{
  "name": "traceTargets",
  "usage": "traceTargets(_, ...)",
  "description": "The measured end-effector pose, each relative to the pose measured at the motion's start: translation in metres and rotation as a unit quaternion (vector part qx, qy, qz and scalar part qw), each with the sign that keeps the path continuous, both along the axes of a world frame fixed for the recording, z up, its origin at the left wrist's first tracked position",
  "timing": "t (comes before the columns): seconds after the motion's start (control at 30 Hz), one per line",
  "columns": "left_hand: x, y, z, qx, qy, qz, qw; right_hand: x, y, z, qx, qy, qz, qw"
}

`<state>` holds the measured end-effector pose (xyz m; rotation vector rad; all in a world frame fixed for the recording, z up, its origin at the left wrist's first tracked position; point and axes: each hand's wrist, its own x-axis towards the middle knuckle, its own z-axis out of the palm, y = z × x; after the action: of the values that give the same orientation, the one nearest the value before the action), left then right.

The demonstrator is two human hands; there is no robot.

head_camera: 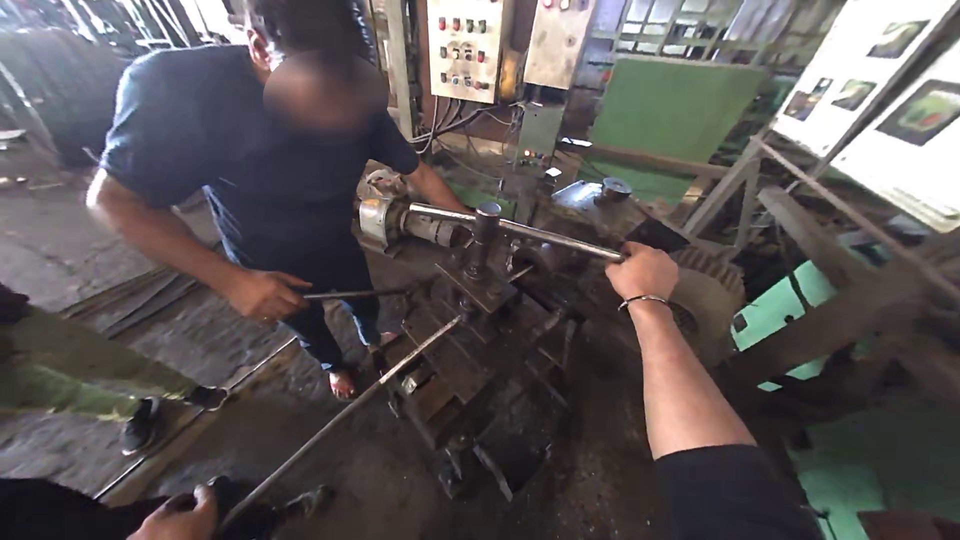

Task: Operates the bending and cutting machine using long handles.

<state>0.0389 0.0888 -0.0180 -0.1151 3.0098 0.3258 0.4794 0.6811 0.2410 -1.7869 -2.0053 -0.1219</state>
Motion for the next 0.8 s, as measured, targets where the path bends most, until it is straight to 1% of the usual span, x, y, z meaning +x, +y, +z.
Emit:
traceTargets(0.03,0.0,0.001,0.002,-0.001,-0.006,-0.003,1.0,0.0,0.0,0.0,-0.002,0.001,-0.001,1.0)
traceTargets(0.1,-0.007,-0.004,-0.007,0.006,0.002,-0.031,1.0,0.0,0.001,0.0,-0.003,0.003,-0.001,1.0)
traceTargets(0.17,-0.009,-0.007,-0.008,0.018,0.001,-0.046,0.999,0.0,0.0,0.0,-0.005,0.002,-0.003,1.0)
traceTargets(0.57,-0.004,0.0,-0.007,0.042,0.019,-0.033,0.998,-0.001,0.0,0.0,-0.009,-0.003,-0.007,1.0)
traceTargets(0.8,-0.003,-0.001,-0.005,0.036,0.011,-0.042,0.998,0.0,0.001,0.0,-0.01,-0.002,-0.005,1.0)
